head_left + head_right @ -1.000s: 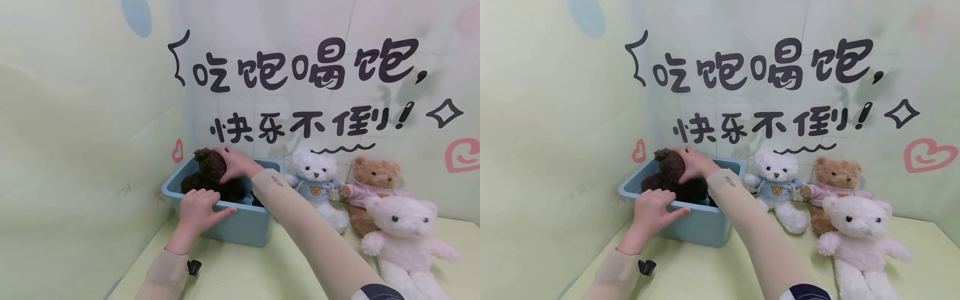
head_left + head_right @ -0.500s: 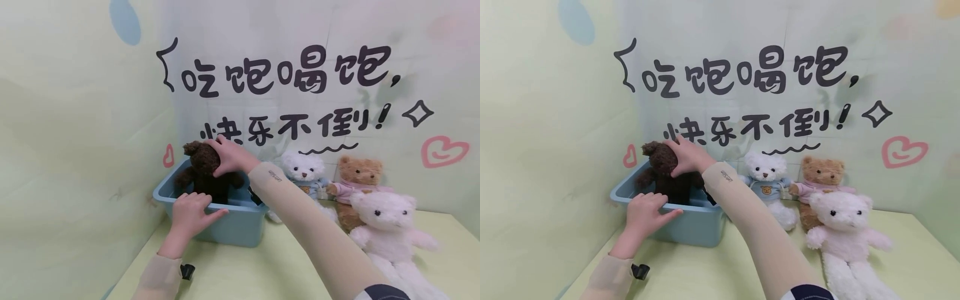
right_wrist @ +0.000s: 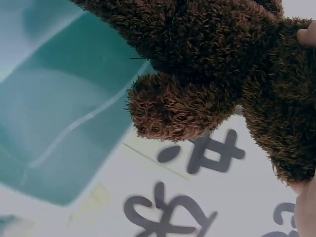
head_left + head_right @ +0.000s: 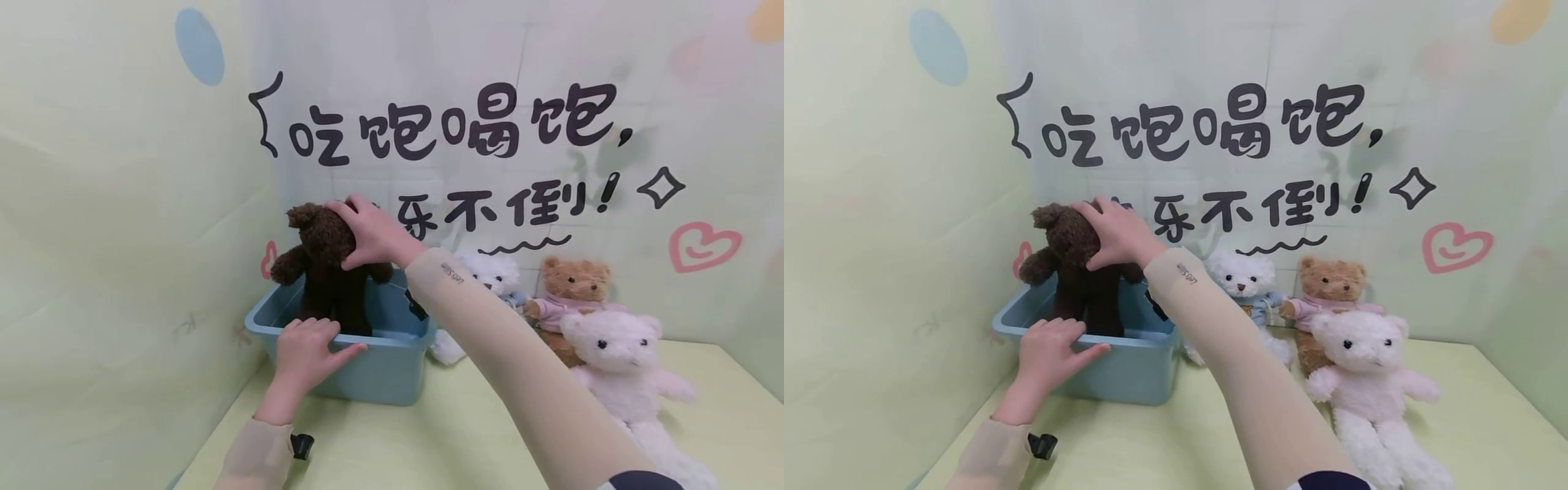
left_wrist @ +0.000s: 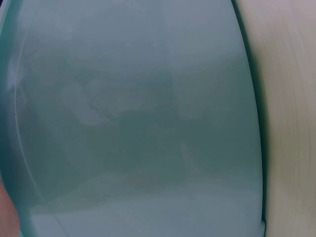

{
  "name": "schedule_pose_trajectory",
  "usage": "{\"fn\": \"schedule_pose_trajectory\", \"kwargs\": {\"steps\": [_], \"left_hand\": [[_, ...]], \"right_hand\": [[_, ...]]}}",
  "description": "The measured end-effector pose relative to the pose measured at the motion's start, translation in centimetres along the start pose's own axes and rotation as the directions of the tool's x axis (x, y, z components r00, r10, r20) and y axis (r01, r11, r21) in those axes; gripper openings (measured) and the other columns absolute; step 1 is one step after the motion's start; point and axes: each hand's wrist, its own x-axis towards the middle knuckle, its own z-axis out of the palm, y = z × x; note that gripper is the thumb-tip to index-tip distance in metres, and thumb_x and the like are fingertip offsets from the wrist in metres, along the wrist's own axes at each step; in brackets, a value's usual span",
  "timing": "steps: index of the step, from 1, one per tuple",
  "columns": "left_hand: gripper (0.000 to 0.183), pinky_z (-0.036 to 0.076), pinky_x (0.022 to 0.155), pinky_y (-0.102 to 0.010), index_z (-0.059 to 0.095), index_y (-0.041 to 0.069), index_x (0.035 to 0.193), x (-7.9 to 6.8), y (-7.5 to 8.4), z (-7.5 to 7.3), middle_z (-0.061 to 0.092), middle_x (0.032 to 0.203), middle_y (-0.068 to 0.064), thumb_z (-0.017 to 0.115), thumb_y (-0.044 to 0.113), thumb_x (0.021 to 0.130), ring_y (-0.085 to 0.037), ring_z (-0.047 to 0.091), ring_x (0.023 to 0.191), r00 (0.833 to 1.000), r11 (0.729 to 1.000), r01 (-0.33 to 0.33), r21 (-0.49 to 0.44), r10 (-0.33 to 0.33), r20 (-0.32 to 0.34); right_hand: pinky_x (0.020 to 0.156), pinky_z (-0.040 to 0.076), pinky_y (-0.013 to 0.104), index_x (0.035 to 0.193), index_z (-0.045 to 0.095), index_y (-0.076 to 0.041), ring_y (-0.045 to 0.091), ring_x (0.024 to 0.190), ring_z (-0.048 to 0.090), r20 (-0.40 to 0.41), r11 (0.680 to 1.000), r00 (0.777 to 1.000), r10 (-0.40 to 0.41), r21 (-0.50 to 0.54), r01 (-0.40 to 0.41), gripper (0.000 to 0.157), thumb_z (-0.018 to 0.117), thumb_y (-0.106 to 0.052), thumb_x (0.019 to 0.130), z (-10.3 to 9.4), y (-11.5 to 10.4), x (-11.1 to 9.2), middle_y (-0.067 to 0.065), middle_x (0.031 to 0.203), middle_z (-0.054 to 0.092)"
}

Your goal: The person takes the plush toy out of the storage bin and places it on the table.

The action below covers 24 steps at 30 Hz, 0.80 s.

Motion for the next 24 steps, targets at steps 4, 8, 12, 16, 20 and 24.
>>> {"fn": "schedule_pose_trajectory", "kwargs": {"steps": [4, 8, 12, 16, 20, 24], "left_hand": [[0.064, 0.024, 0.046, -0.027, 0.040, 0.019, 0.055, 0.0, 0.0, 0.1, 0.030, 0.050, 0.005, 0.051, 0.076, 0.080, -0.013, 0.030, 0.043, 1.000, 1.000, -0.011, 0.004, 0.011, -0.020], [0.064, 0.021, 0.045, -0.027, 0.039, 0.018, 0.055, 0.2, 0.0, 0.1, 0.028, 0.051, 0.005, 0.054, 0.076, 0.079, -0.013, 0.029, 0.043, 0.999, 1.000, -0.022, 0.000, 0.022, -0.038], [0.065, 0.016, 0.046, -0.027, 0.034, 0.020, 0.054, 0.3, 0.1, 0.2, 0.024, 0.051, 0.007, 0.054, 0.076, 0.078, -0.012, 0.025, 0.042, 0.998, 1.000, -0.018, -0.005, 0.018, -0.054], [0.064, 0.016, 0.045, -0.027, 0.032, 0.020, 0.055, 0.4, 0.1, 0.4, 0.025, 0.051, 0.007, 0.056, 0.076, 0.076, -0.013, 0.025, 0.042, 0.998, 1.000, -0.013, -0.018, 0.012, -0.056], [0.062, 0.017, 0.046, -0.027, 0.035, 0.020, 0.055, 0.1, 0.1, 0.4, 0.024, 0.052, 0.009, 0.060, 0.075, 0.073, -0.011, 0.024, 0.043, 0.999, 1.000, 0.003, -0.023, -0.004, -0.039], [0.063, 0.016, 0.047, -0.026, 0.034, 0.021, 0.055, -0.2, 0.1, 0.5, 0.019, 0.054, 0.012, 0.054, 0.078, 0.075, -0.008, 0.021, 0.044, 0.999, 0.999, 0.020, -0.025, -0.022, -0.044]], "right_hand": [[0.091, 0.046, 0.039, 0.149, 0.029, -0.022, 0.023, 0.107, 0.052, -0.064, 0.999, 0.997, -0.033, -0.020, 0.032, 0.100, 0.082, -0.048, 0.068, -2.3, 0.2, -0.5, 0.010, 0.132, 0.040], [0.092, 0.045, 0.040, 0.148, 0.031, -0.021, 0.025, 0.108, 0.051, -0.137, 0.997, 0.988, -0.066, -0.054, 0.059, 0.099, 0.083, -0.046, 0.066, -4.7, 0.8, -1.2, 0.011, 0.130, 0.041], [0.091, 0.045, 0.040, 0.146, 0.034, -0.018, 0.025, 0.106, 0.050, -0.200, 0.992, 0.973, -0.113, -0.076, 0.100, 0.098, 0.082, -0.044, 0.065, -7.3, 1.5, -2.4, 0.012, 0.126, 0.041], [0.090, 0.045, 0.042, 0.145, 0.035, -0.018, 0.027, 0.105, 0.050, -0.273, 0.985, 0.949, -0.158, -0.113, 0.132, 0.097, 0.082, -0.041, 0.063, -10.0, 2.3, -3.9, 0.013, 0.124, 0.041], [0.088, 0.046, 0.045, 0.144, 0.035, -0.016, 0.030, 0.101, 0.052, -0.336, 0.974, 0.923, -0.187, -0.184, 0.131, 0.099, 0.082, -0.042, 0.061, -12.4, 2.9, -5.8, 0.016, 0.124, 0.042], [0.087, 0.046, 0.047, 0.145, 0.035, -0.017, 0.032, 0.101, 0.054, -0.352, 0.971, 0.922, -0.158, -0.225, 0.081, 0.102, 0.084, -0.044, 0.060, -14.4, 3.6, -7.9, 0.016, 0.126, 0.043]]}}
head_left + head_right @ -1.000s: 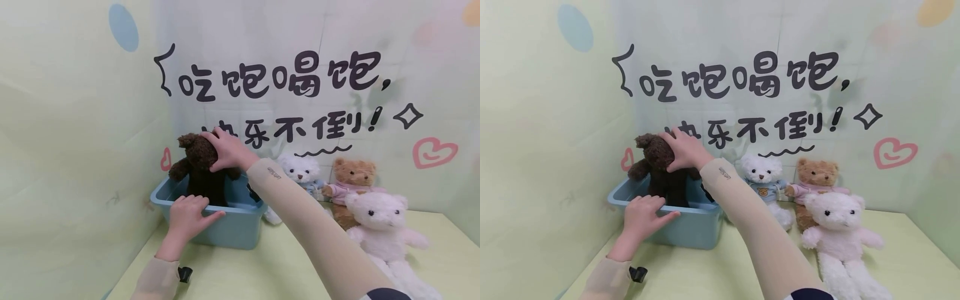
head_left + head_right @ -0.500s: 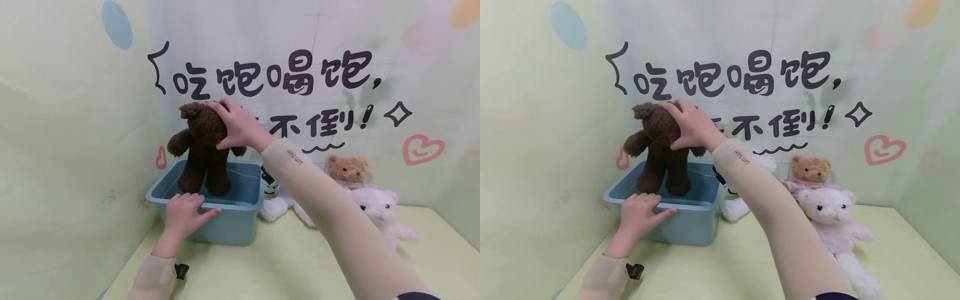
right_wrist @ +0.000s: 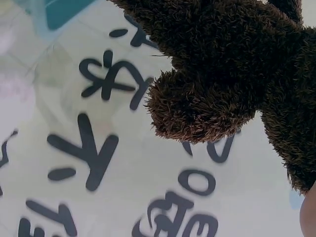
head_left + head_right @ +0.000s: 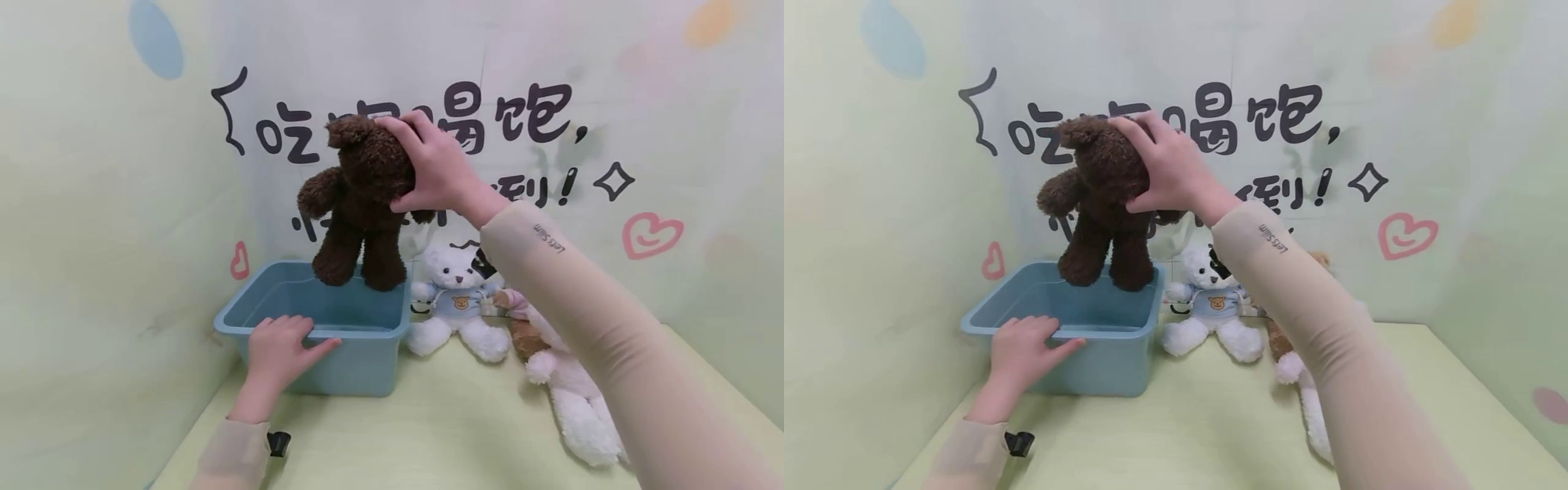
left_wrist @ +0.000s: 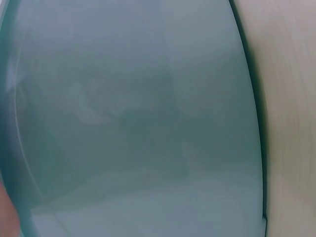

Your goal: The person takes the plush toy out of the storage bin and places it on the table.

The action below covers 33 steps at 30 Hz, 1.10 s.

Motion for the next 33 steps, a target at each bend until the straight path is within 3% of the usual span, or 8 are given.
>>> {"fn": "schedule_pose_trajectory", "kwargs": {"steps": [6, 13, 17, 21, 24, 28, 33], "left_hand": [[0.062, 0.018, 0.048, -0.028, 0.032, 0.021, 0.057, 0.1, -0.7, -0.2, 0.020, 0.054, 0.011, 0.058, 0.075, 0.073, -0.009, 0.022, 0.044, 0.999, 1.000, 0.009, -0.018, -0.008, 0.035], [0.060, 0.018, 0.049, -0.028, 0.030, 0.022, 0.058, 0.1, -1.9, -0.4, 0.020, 0.055, 0.011, 0.067, 0.068, 0.068, -0.008, 0.019, 0.046, 0.998, 1.000, 0.014, -0.011, -0.014, 0.068], [0.062, 0.017, 0.049, -0.027, 0.029, 0.023, 0.058, -0.5, -2.5, -0.7, 0.017, 0.056, 0.014, 0.060, 0.074, 0.073, -0.006, 0.016, 0.048, 0.999, 1.000, 0.009, 0.002, -0.010, 0.041], [0.063, 0.015, 0.049, -0.027, 0.029, 0.022, 0.058, -0.6, -2.7, -1.1, 0.015, 0.057, 0.015, 0.049, 0.079, 0.077, -0.004, 0.015, 0.047, 1.000, 1.000, 0.005, 0.003, -0.005, -0.012], [0.064, 0.015, 0.049, -0.027, 0.029, 0.022, 0.058, -0.4, -2.6, -1.2, 0.016, 0.056, 0.015, 0.047, 0.080, 0.078, -0.005, 0.016, 0.046, 1.000, 1.000, 0.001, 0.001, -0.001, -0.013], [0.063, 0.016, 0.048, -0.027, 0.029, 0.021, 0.059, -0.4, -2.5, -1.2, 0.020, 0.054, 0.012, 0.049, 0.078, 0.078, -0.008, 0.020, 0.045, 1.000, 1.000, 0.001, -0.002, -0.001, 0.014], [0.064, 0.017, 0.048, -0.028, 0.029, 0.021, 0.059, -0.4, -2.3, -1.1, 0.022, 0.053, 0.010, 0.048, 0.079, 0.079, -0.009, 0.021, 0.044, 1.000, 1.000, -0.001, -0.009, 0.001, 0.017]], "right_hand": [[0.087, 0.045, 0.051, 0.145, 0.034, -0.019, 0.034, 0.104, 0.054, 0.032, 0.997, 0.997, 0.074, -0.038, -0.073, 0.105, 0.087, -0.040, 0.057, -2.8, 1.3, -2.1, 0.016, 0.127, 0.042], [0.080, 0.046, 0.053, 0.144, 0.036, -0.020, 0.034, 0.095, 0.055, 0.065, 0.990, 0.990, 0.126, -0.070, -0.121, 0.105, 0.087, -0.039, 0.054, -4.6, 2.2, -4.7, 0.015, 0.122, 0.044], [0.074, 0.047, 0.052, 0.143, 0.037, -0.019, 0.033, 0.085, 0.054, 0.078, 0.993, 0.992, 0.098, -0.073, -0.092, 0.104, 0.087, -0.040, 0.054, -4.7, 2.2, -5.7, 0.016, 0.117, 0.045], [0.073, 0.047, 0.052, 0.141, 0.038, -0.017, 0.032, 0.085, 0.053, 0.088, 0.996, 0.994, 0.069, -0.059, -0.064, 0.104, 0.087, -0.040, 0.052, -4.5, 2.1, -6.7, 0.016, 0.114, 0.046], [0.071, 0.048, 0.051, 0.140, 0.039, -0.016, 0.032, 0.084, 0.055, 0.117, 0.997, 0.991, 0.067, -0.046, -0.062, 0.104, 0.086, -0.040, 0.052, -4.4, 2.0, -7.9, 0.016, 0.115, 0.047], [0.065, 0.049, 0.048, 0.142, 0.038, -0.017, 0.029, 0.074, 0.054, 0.209, 0.994, 0.972, 0.110, -0.037, -0.105, 0.103, 0.086, -0.039, 0.053, -4.1, 1.7, -9.6, 0.013, 0.118, 0.046], [0.062, 0.047, 0.043, 0.144, 0.036, -0.019, 0.025, 0.070, 0.052, 0.327, 0.982, 0.926, 0.190, -0.044, -0.185, 0.102, 0.085, -0.041, 0.057, -3.2, 1.2, -11.5, 0.009, 0.117, 0.045]]}}
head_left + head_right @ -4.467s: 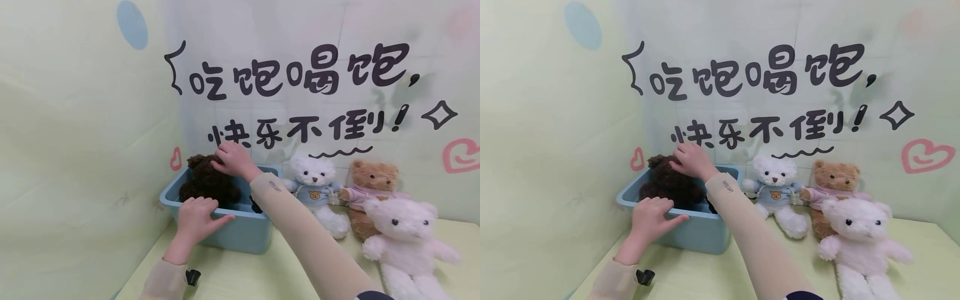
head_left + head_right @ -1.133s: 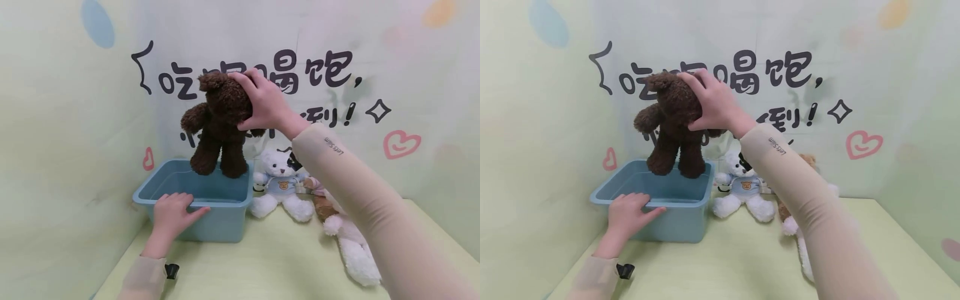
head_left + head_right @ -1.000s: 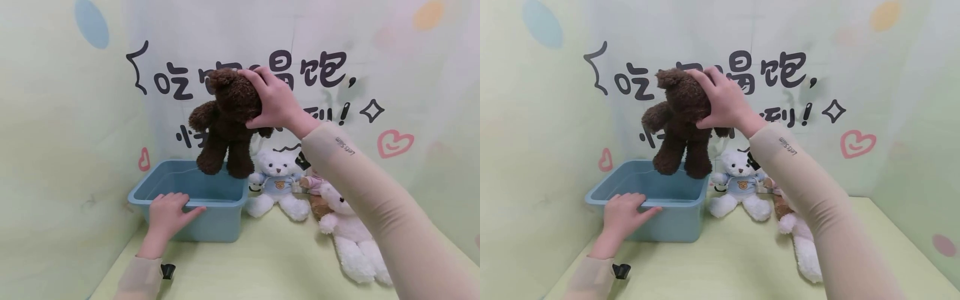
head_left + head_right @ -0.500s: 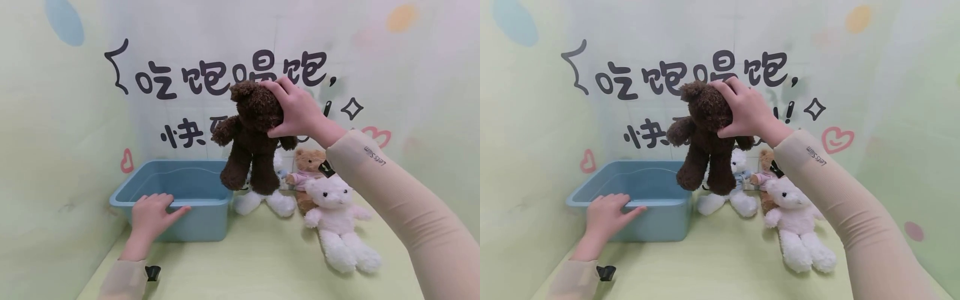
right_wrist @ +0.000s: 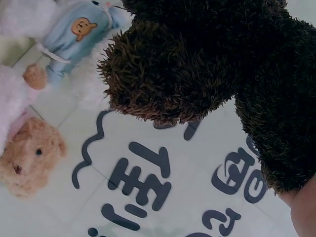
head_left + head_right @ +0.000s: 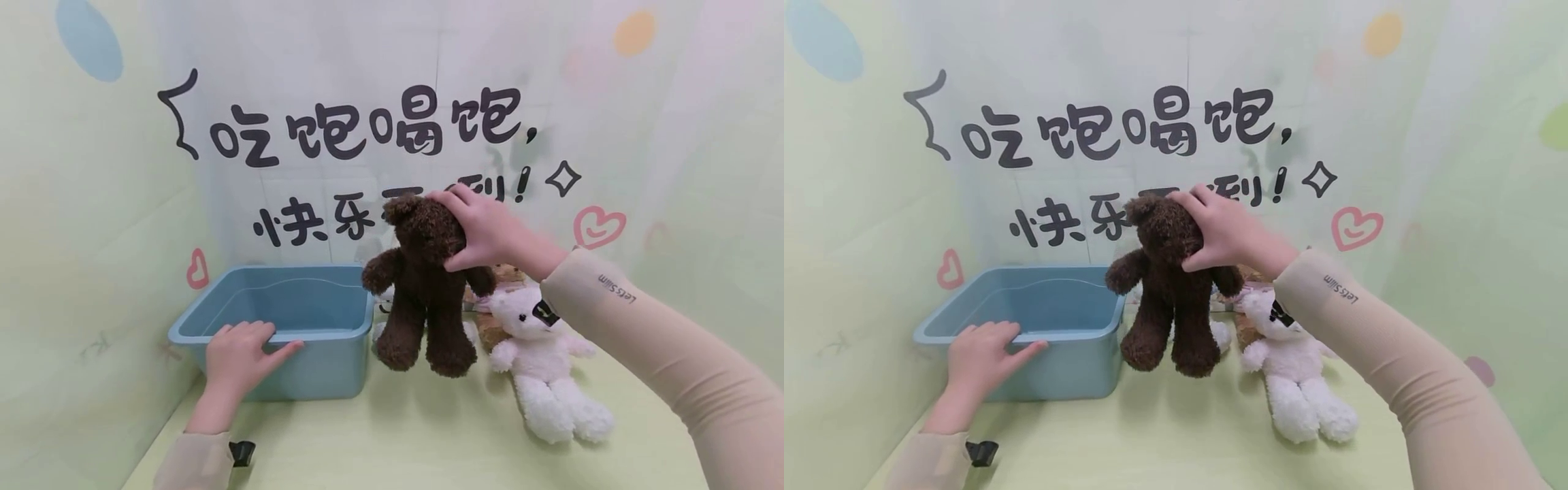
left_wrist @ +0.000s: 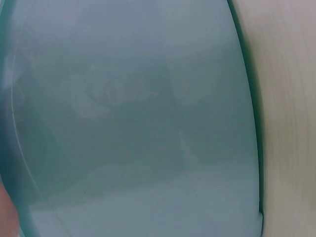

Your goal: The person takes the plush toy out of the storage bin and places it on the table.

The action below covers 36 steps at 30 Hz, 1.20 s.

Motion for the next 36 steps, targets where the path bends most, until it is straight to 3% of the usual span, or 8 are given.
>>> {"fn": "schedule_pose_trajectory", "kwargs": {"steps": [4, 11, 16, 25, 29, 36], "left_hand": [[0.064, 0.017, 0.048, -0.028, 0.029, 0.021, 0.059, -0.1, -0.1, 0.0, 0.022, 0.053, 0.010, 0.047, 0.079, 0.079, -0.009, 0.021, 0.044, 1.000, 1.000, 0.001, 0.002, -0.001, -0.004], [0.062, 0.016, 0.049, -0.027, 0.029, 0.021, 0.059, -0.2, -0.2, 0.2, 0.021, 0.054, 0.010, 0.050, 0.076, 0.078, -0.009, 0.020, 0.045, 1.000, 1.000, -0.011, 0.007, 0.011, -0.008], [0.062, 0.017, 0.049, -0.027, 0.030, 0.020, 0.059, -0.2, -0.2, 0.3, 0.021, 0.054, 0.010, 0.053, 0.075, 0.076, -0.009, 0.020, 0.045, 1.000, 1.000, -0.005, 0.005, 0.005, -0.004], [0.063, 0.017, 0.049, -0.028, 0.030, 0.020, 0.059, -0.3, -0.2, 0.1, 0.022, 0.054, 0.010, 0.049, 0.078, 0.078, -0.010, 0.021, 0.045, 1.000, 1.000, 0.002, 0.014, -0.002, 0.003], [0.063, 0.017, 0.049, -0.027, 0.031, 0.020, 0.060, -0.3, -0.1, 0.0, 0.022, 0.054, 0.010, 0.049, 0.078, 0.078, -0.009, 0.021, 0.045, 1.000, 1.000, -0.001, 0.014, 0.001, -0.004], [0.063, 0.017, 0.049, -0.027, 0.034, 0.020, 0.060, -0.2, 0.1, 0.1, 0.023, 0.054, 0.010, 0.049, 0.078, 0.079, -0.010, 0.022, 0.045, 1.000, 1.000, -0.004, 0.018, 0.004, -0.003]], "right_hand": [[0.066, 0.048, 0.042, 0.145, 0.035, -0.022, 0.024, 0.073, 0.054, 0.096, 0.999, 0.995, 0.037, 0.031, -0.040, 0.101, 0.083, -0.043, 0.059, 1.6, -0.3, -0.4, 0.007, 0.120, 0.046], [0.067, 0.047, 0.041, 0.144, 0.037, -0.019, 0.022, 0.080, 0.054, 0.202, 0.998, 0.979, 0.024, 0.056, -0.036, 0.097, 0.081, -0.043, 0.061, 4.0, -0.4, -1.5, 0.007, 0.117, 0.047], [0.061, 0.044, 0.039, 0.146, 0.036, -0.016, 0.021, 0.072, 0.051, 0.239, 0.995, 0.971, 0.032, 0.086, -0.054, 0.097, 0.080, -0.041, 0.063, 5.6, -0.2, -2.5, 0.009, 0.117, 0.047], [0.071, 0.049, 0.042, 0.146, 0.036, -0.015, 0.021, 0.083, 0.056, 0.291, 0.988, 0.957, 0.001, 0.148, -0.046, 0.096, 0.078, -0.041, 0.064, 8.9, -0.2, -4.2, 0.009, 0.119, 0.049], [0.073, 0.050, 0.045, 0.149, 0.032, -0.018, 0.026, 0.088, 0.059, 0.340, 0.985, 0.940, 0.038, 0.147, -0.093, 0.099, 0.078, -0.044, 0.065, 10.1, -0.4, -4.8, 0.016, 0.134, 0.046], [0.074, 0.049, 0.045, 0.147, 0.035, -0.013, 0.027, 0.088, 0.060, 0.370, 0.976, 0.928, 0.049, 0.179, -0.123, 0.097, 0.078, -0.042, 0.065, 11.7, -0.1, -5.8, 0.017, 0.132, 0.046]]}}
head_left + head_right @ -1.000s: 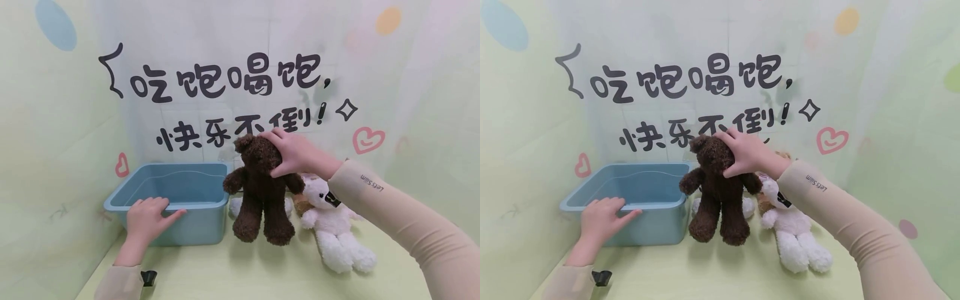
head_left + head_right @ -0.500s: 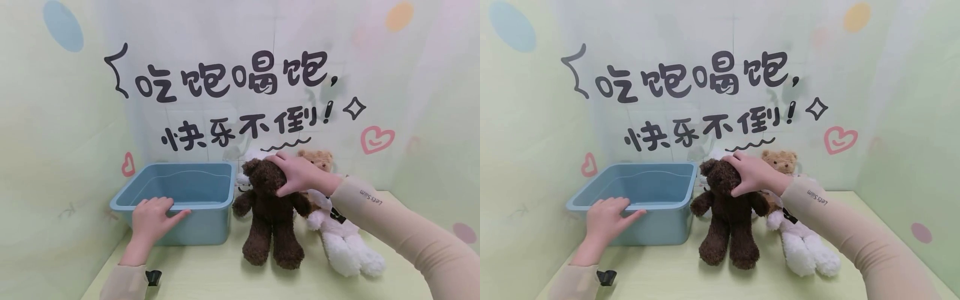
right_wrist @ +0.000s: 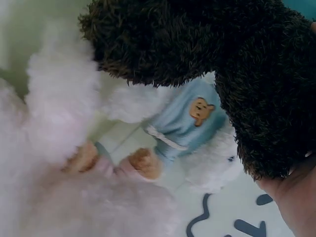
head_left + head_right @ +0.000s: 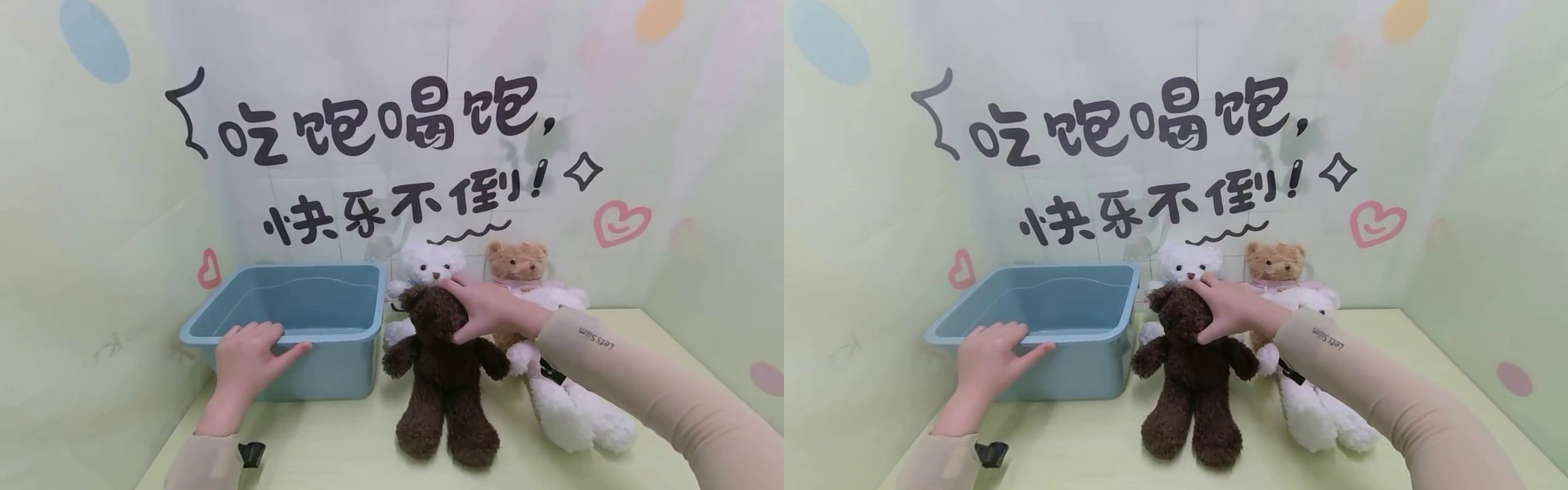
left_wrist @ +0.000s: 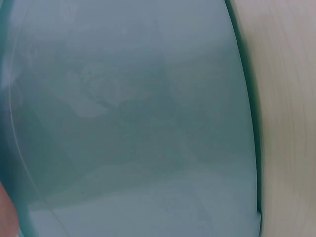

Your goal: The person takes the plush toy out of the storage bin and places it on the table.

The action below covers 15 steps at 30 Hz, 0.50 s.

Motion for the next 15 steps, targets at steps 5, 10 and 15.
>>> {"fn": "schedule_pose_trajectory", "kwargs": {"steps": [5, 10, 15], "left_hand": [[0.063, 0.018, 0.049, -0.028, 0.035, 0.019, 0.060, 0.1, 0.0, 0.0, 0.023, 0.054, 0.009, 0.050, 0.077, 0.078, -0.010, 0.023, 0.045, 1.000, 1.000, -0.001, 0.000, 0.001, -0.004], [0.064, 0.018, 0.049, -0.027, 0.035, 0.019, 0.059, 0.1, -0.2, 0.2, 0.023, 0.055, 0.010, 0.049, 0.078, 0.079, -0.010, 0.022, 0.045, 1.000, 1.000, -0.008, 0.001, 0.008, -0.020], [0.064, 0.018, 0.049, -0.027, 0.034, 0.019, 0.060, 0.0, -0.1, 0.3, 0.022, 0.055, 0.011, 0.047, 0.078, 0.080, -0.010, 0.023, 0.045, 1.000, 1.000, -0.006, 0.003, 0.006, -0.018]], "right_hand": [[0.083, 0.048, 0.048, 0.148, 0.033, -0.012, 0.030, 0.104, 0.057, 0.022, 0.997, 1.000, 0.007, 0.078, -0.008, 0.097, 0.077, -0.040, 0.066, 1.1, 0.6, -0.1, 0.017, 0.136, 0.044], [0.088, 0.046, 0.050, 0.150, 0.030, -0.011, 0.032, 0.112, 0.054, 0.036, 0.988, 0.999, -0.001, 0.154, -0.005, 0.101, 0.080, -0.041, 0.067, 1.2, 1.2, -0.1, 0.017, 0.136, 0.043], [0.089, 0.045, 0.049, 0.148, 0.032, -0.010, 0.031, 0.111, 0.054, 0.052, 0.979, 0.998, -0.028, 0.203, 0.017, 0.099, 0.081, -0.033, 0.065, 0.9, 1.2, -0.1, 0.017, 0.134, 0.046]]}}
